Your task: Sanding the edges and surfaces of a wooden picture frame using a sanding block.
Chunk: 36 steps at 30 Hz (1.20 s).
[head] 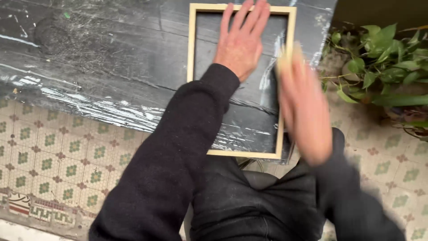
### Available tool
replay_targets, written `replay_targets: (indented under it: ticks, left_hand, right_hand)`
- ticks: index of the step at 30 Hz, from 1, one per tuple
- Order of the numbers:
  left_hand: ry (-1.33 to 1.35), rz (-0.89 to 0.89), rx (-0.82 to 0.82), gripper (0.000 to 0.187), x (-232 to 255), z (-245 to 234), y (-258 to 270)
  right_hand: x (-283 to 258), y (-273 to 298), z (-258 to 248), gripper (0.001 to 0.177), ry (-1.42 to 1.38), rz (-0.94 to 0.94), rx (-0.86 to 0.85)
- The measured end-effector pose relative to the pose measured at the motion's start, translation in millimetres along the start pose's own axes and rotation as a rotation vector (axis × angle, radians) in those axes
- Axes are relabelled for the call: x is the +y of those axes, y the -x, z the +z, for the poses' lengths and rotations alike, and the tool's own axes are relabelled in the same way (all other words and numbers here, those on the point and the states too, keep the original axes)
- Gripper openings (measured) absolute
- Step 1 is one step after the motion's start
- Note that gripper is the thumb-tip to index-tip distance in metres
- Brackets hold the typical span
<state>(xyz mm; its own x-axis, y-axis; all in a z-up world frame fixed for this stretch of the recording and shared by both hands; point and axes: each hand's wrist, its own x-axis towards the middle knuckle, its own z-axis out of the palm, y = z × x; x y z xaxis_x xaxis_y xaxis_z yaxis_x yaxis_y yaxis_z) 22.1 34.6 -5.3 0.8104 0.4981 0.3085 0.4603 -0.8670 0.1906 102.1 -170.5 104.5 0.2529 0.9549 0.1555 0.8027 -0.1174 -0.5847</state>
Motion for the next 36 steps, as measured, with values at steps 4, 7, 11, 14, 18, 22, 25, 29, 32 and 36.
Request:
replay_targets:
  ticks: [4,7,11,14,18,22,25,29,32,36]
  left_hand:
    - [0.075,-0.003,0.023,0.066,-18,-45,5]
    - [0.105,-0.135,0.057,0.058,-44,-108,54]
    - [0.138,-0.487,-0.133,0.051,-50,-147,106]
    - [0.244,-0.615,-0.141,0.047,-31,-150,108]
    - [0.287,-0.717,-0.215,0.047,-21,-135,111]
    - [0.244,-0.591,-0.052,0.027,-17,-128,117]
    - [0.283,-0.608,0.066,0.027,3,-146,112]
    - [0.683,-0.762,0.447,0.044,47,-179,114]
    - [0.703,-0.567,0.568,0.048,76,-188,132]
    - [0.598,-0.48,0.51,0.03,100,-192,162]
  right_hand:
    - [51,-27,-27,0.046,-0.077,-0.064,0.17]
    - [104,56,-33,0.039,-0.877,0.306,0.297]
    - [115,160,-17,0.051,-1.059,1.042,0.358]
    - [154,220,13,0.058,-1.075,1.243,0.408]
    - [173,255,4,0.061,-1.157,1.289,0.37]
    - [155,236,-18,0.06,-1.491,0.958,0.274]
    - [113,219,-35,0.071,-1.313,0.832,0.205]
    - [35,183,-47,0.079,-0.762,0.732,0.348]
    - [12,151,-38,0.064,-0.442,0.18,0.268]
    - [-20,102,-26,0.057,-0.025,0.02,0.095]
